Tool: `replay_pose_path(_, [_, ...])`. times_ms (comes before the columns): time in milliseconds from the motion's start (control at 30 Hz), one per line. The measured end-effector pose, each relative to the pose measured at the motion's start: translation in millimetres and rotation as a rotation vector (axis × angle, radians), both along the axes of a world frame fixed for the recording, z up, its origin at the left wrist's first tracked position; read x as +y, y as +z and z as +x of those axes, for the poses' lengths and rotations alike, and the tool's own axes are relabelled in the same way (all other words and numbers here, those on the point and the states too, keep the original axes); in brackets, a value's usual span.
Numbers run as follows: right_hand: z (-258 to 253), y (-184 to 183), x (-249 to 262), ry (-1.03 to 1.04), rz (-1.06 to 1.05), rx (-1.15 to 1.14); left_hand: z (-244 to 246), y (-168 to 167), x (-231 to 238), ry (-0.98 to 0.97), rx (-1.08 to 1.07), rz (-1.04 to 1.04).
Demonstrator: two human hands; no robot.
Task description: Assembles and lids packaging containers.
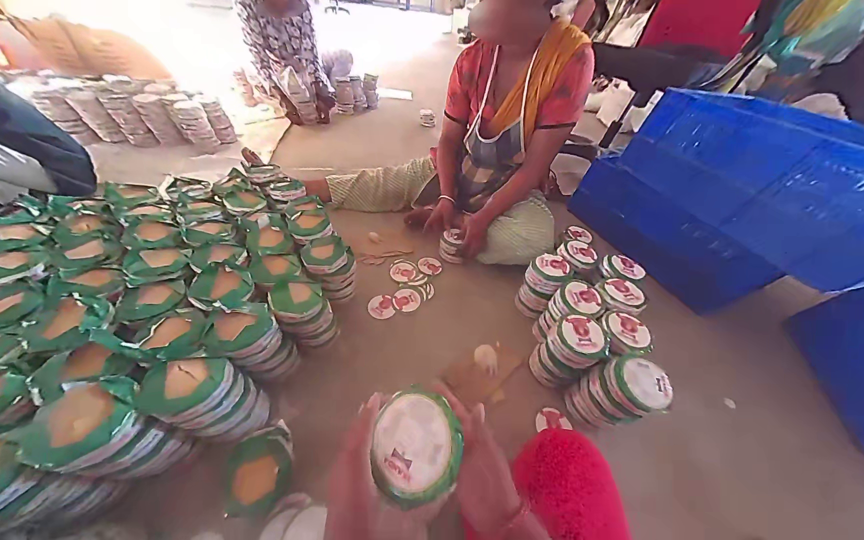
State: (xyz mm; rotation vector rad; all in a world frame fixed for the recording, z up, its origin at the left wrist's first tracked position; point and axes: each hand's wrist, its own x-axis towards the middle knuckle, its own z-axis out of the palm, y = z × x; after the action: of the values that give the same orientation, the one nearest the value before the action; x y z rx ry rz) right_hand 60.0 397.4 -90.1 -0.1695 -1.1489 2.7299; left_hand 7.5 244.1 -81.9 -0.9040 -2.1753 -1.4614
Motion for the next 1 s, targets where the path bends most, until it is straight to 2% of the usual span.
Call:
replay_pose_path(67, [-3.9, 1.2, 8.4, -0.036, 0.102, 0.041, 0.9, 6.1, 2.7, -0.111, -0.076, 0.114])
replay_pose_path(133, [-8.0, -10.9, 32.0, -0.222, 0.49, 0.033, -0.8, 7.6, 1.7, -0.221, -0.186, 0.23])
replay_pose_path(200, [-9.0, -26.5, 59.7, -0.404, 0.97, -0.114, -3.7, 6.7, -2.4, -0.285, -0.251, 0.275])
replay_pose_path(233, [-6.0, -29.9, 72.1, -0.325, 1.139, -0.242, -5.3, 5.1, -4.6, -0.305, -0.266, 0.274])
replay_pose_path(267, [-3.2, -31.7, 82.5, -0.15, 1.241, -0.395, -6.6, 2.2, -6.5, -0.317, -0.272, 0.267])
replay_pose_path(333, [-0.5, -41.8, 94.5, 0.165, 1.335, -0.573, -7.2, -5.1, -9.0, -0.33, -0.287, 0.249])
replay_pose_path(433, [-6.6, -41.4, 96.9, 0.377, 1.432, -0.624, -5.9, -10.5, -8.0, -0.34, -0.323, 0.243])
replay_pose_path(500, [-14.8, -40.5, 100.9, 0.411, 1.543, -0.626, -4.7, -11.9, -8.3, -0.33, -0.342, 0.237])
replay_pose_path(567, [-26.0, -40.3, 110.0, 0.466, 1.665, -0.797, -6.2, -13.5, -10.1, -0.311, -0.331, 0.209])
replay_pose_path(700, [-34.5, -50.7, 137.7, 0.334, 1.819, -1.025, -11.3, -20.6, -15.8, -0.251, -0.276, 0.158])
replay_pose_path(900, [-49.1, -65.9, 152.4, 0.406, 1.848, -1.076, -16.7, -31.1, -21.4, -0.249, -0.273, 0.164])
replay_pose_path(1000, [-52.4, -60.2, 148.2, 0.449, 1.882, -1.03, -18.0, -31.2, -22.9, -0.277, -0.288, 0.205])
